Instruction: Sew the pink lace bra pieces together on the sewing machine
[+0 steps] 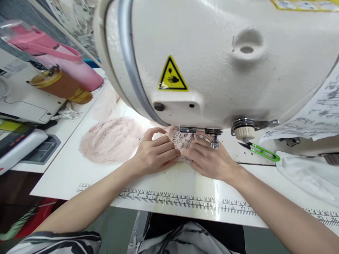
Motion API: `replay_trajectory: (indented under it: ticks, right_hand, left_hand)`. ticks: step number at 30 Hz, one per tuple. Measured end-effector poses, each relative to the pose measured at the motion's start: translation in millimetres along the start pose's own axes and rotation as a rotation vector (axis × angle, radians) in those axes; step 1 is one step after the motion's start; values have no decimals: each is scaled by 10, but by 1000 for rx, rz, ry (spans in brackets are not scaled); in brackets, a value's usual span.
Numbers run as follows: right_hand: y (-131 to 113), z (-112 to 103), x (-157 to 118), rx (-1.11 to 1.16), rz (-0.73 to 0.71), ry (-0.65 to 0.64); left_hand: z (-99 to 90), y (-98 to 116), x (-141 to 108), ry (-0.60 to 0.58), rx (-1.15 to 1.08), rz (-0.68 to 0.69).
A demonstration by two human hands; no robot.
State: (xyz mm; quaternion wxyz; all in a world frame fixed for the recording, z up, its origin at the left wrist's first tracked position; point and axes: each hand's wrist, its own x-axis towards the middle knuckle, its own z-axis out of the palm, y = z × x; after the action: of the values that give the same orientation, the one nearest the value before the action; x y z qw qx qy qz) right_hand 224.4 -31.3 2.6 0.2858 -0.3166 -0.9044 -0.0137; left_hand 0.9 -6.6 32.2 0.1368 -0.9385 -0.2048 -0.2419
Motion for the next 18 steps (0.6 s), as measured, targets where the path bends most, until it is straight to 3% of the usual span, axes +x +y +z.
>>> replay_trajectory:
  ticks: [6,12,18]
  right_hand:
    - [38,-82,37,78,-151,-15]
    - [41,-89,42,113,-171,-9]
    - [22,-78,-30,5,-153,-53]
  left_hand:
    - [-13,25,11,23,46,56]
    - [23,64,-1,44,4,92]
    - [95,75,-29,-97,-148,21]
